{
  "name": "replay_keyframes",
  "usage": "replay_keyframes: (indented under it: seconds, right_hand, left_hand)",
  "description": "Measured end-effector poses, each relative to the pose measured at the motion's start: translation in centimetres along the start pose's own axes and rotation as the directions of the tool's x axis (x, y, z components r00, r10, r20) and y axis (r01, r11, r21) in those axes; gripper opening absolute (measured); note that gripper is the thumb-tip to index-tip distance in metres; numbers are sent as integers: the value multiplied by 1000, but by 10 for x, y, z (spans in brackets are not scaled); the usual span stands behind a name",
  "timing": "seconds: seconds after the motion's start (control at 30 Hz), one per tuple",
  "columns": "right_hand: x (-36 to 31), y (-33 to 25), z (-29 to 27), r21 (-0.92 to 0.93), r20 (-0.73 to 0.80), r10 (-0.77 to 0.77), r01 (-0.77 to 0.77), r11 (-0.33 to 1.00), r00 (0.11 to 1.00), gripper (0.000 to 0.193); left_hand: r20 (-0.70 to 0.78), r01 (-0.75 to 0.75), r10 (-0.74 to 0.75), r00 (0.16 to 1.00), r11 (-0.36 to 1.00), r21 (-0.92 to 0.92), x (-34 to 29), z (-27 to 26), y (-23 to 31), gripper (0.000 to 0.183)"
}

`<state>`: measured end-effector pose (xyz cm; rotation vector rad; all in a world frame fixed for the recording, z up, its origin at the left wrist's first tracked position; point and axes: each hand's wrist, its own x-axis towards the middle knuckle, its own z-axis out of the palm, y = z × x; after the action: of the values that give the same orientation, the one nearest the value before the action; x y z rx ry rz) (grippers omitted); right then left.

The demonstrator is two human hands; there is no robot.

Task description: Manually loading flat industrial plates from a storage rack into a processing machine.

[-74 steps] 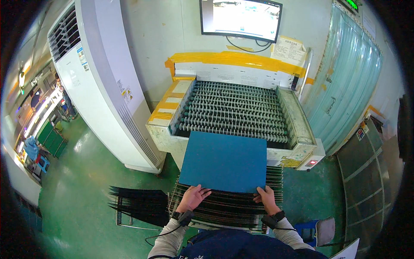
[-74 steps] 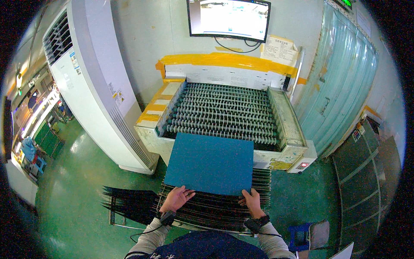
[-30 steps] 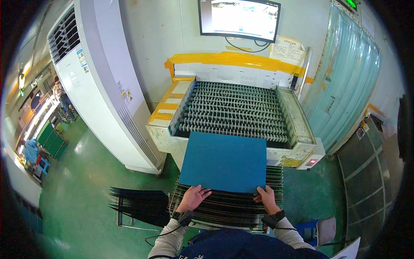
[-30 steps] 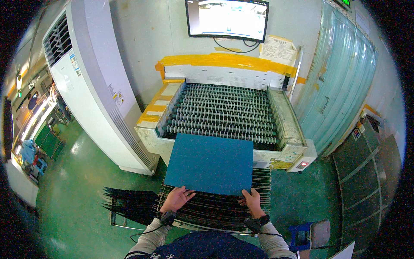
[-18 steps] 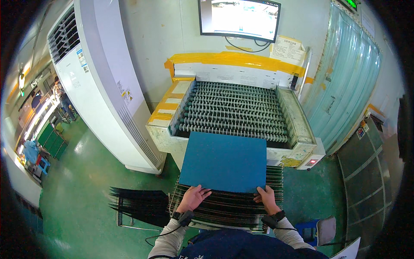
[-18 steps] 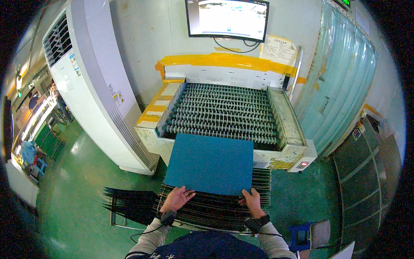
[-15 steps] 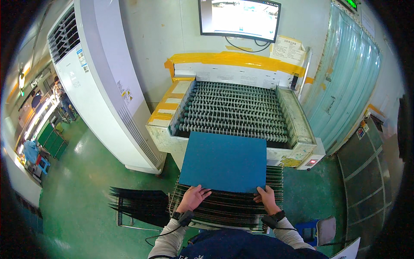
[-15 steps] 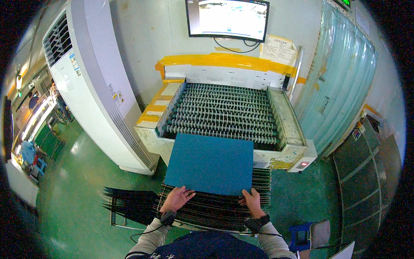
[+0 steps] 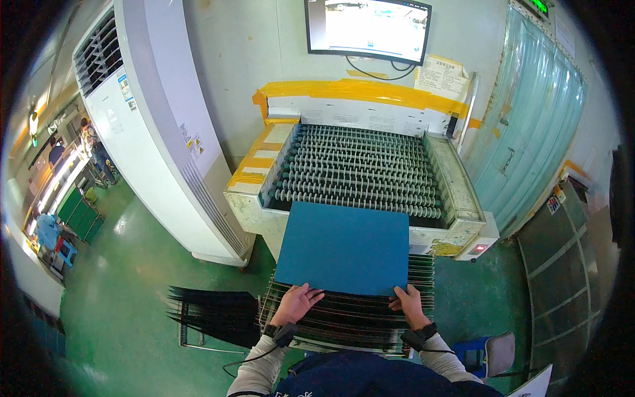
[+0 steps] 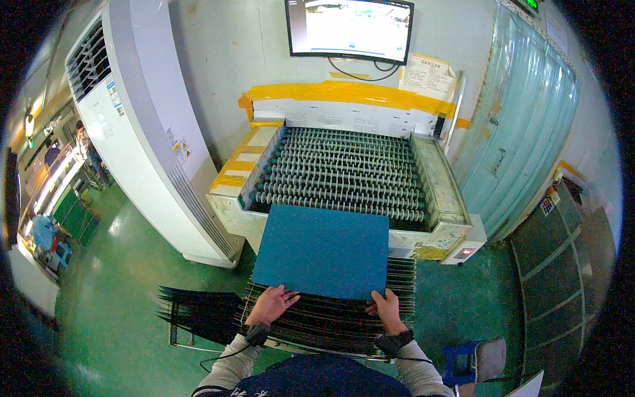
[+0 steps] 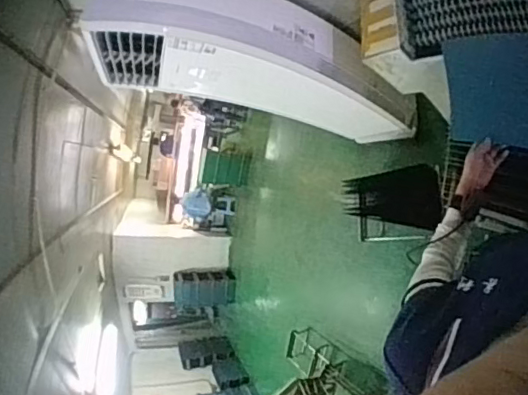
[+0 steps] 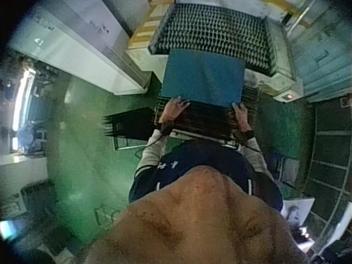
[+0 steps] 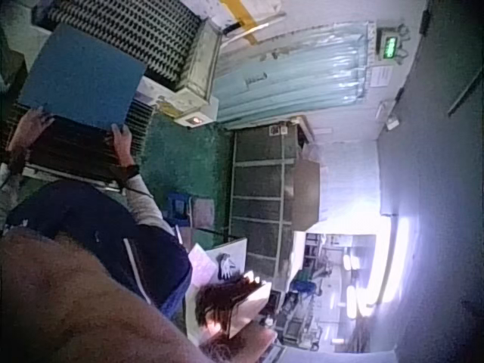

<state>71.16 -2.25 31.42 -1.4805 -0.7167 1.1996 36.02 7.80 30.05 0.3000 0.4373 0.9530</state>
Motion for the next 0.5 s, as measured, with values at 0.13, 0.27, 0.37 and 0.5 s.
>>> replay_keyframes:
  seconds: [0.13, 0.27, 0.37, 0.5]
  right_hand:
    - [-1, -2, 1, -13, -8, -2, 2, 1000, 1000, 25]
    - [-4, -6, 3, -14, -13, 4, -4, 1000, 1000, 25]
    - [-4, -7, 4, -29, -29, 25, -26, 999, 999, 25]
    - [-2, -5, 2, -17, -19, 13, -14, 1000, 1000, 25]
  left_hand:
    - [-5, 0, 0, 1000, 1000, -3, 1, -2, -1, 12]
    - [-6, -5, 5, 1000, 1000, -2, 0, -2, -1, 13]
    - [-18, -4, 4, 1000, 1000, 3, -2, 6, 1, 13]
    - [-7, 3, -3, 1000, 1000, -1, -1, 3, 1, 15]
